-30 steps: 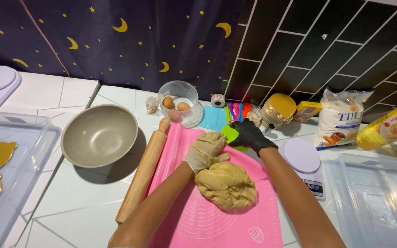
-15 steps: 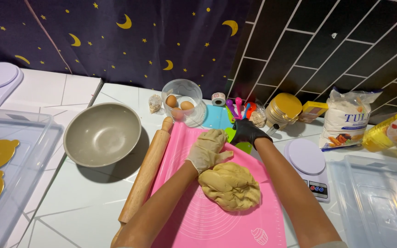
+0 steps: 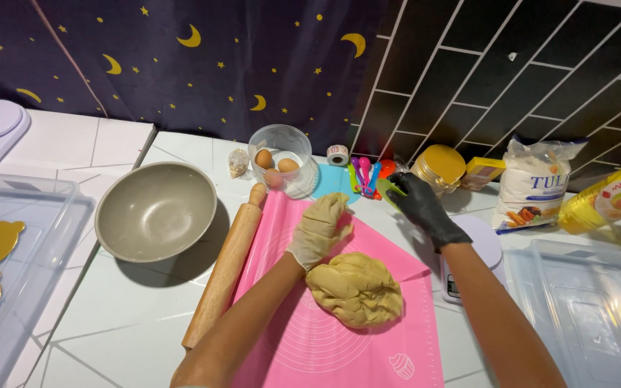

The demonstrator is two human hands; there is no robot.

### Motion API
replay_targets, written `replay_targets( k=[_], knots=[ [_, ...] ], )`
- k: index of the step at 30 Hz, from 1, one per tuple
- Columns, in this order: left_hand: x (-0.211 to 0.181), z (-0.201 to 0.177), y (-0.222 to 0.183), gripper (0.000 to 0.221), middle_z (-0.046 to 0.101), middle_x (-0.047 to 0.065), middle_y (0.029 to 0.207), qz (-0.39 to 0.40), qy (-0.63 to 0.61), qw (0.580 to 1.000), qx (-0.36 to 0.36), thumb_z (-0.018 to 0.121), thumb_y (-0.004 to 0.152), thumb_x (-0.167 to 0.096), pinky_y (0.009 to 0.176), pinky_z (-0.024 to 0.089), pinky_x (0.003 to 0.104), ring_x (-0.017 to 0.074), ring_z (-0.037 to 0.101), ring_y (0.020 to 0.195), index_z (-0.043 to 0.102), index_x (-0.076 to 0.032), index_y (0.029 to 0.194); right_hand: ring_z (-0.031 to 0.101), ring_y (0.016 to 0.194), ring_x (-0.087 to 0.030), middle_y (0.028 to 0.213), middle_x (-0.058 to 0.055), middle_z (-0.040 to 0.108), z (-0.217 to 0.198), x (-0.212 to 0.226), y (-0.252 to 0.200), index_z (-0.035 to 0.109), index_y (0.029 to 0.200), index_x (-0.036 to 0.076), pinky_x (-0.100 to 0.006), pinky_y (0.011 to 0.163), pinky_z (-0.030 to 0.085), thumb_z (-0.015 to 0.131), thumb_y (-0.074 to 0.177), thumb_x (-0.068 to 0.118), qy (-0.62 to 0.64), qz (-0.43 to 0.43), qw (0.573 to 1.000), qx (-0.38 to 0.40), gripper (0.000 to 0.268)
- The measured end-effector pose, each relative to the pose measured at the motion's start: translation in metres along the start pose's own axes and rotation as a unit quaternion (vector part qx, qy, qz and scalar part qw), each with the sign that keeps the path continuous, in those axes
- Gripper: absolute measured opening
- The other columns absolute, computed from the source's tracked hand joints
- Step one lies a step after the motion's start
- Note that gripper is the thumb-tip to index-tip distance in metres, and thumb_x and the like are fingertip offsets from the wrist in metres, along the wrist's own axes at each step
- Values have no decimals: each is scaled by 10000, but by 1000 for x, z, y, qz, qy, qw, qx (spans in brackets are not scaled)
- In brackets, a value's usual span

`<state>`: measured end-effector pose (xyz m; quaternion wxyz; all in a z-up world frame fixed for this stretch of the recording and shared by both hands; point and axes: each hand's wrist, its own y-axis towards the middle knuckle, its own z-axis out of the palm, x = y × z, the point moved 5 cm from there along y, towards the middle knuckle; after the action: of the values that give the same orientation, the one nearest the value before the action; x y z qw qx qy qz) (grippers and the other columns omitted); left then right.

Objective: The person puts on protective gloves, removes a portion of dough from a mixing bowl, shapes it on a silicone mat, uses a plastic scraper to adjust it, and finally rolls it out using a wooden rolling pin.

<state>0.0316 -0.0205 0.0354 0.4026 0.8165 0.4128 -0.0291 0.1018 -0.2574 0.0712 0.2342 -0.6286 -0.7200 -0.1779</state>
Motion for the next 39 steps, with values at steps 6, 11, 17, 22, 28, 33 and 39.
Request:
replay_targets(
  k=[6,11,17,22,28,33,39],
  knots=[
    [11,-8,1,434,603,9,709,-115,-3,990,81,461,1043,-546,797,484,396,259,671,825,552,-230,760,706,986,-405,1016,-177,751,-32,9,-141,784,1035,105,-439,844,597,756,885,224,-75,-177,981,-31,193],
    [-34,-33,23,491,715,45,1254,-74,-96,972,199,334,1051,-477,998,405,460,291,627,1157,666,-159,1223,729,1050,-148,1140,60,743,-3,-20,-191,758,1164,281,-331,827,552,705,895,393,-96,-2,990,102,297],
    [-39,-66,29,411,700,100,761,-215,-269,927,147,472,1045,-473,789,563,394,295,710,823,681,-181,843,687,910,-110,932,98,667,14,-22,-134,673,1129,399,-244,737,572,534,1019,477,-295,-98,927,-210,194],
    [-66,-92,-12,349,685,67,736,-191,-321,918,134,498,1053,-404,759,561,342,184,651,742,681,-171,869,748,948,-244,1141,0,756,17,-26,-151,683,1291,242,-392,804,634,658,982,401,-228,-106,924,-289,348],
    [-118,-139,-39,394,672,24,978,-240,-326,899,170,532,967,-453,947,522,264,163,685,979,661,-199,1239,783,868,-342,945,-153,795,36,-42,-201,598,1410,161,-477,769,623,515,992,569,-122,93,988,-34,590],
    [-92,-94,-54,766,729,-17,1204,-281,-194,910,232,798,689,-522,1085,480,382,238,666,1210,562,-360,1400,446,1433,-426,1543,-228,506,12,46,-245,451,1550,54,-565,1197,324,581,928,683,220,213,952,-20,894],
    [-77,-81,-37,314,769,-173,1015,-431,-161,843,279,623,816,-644,938,572,242,127,735,1032,761,-511,1064,701,1124,-440,1214,-261,732,28,7,-241,541,1511,131,-553,957,521,562,1002,559,204,196,958,-50,665]
  ],
)
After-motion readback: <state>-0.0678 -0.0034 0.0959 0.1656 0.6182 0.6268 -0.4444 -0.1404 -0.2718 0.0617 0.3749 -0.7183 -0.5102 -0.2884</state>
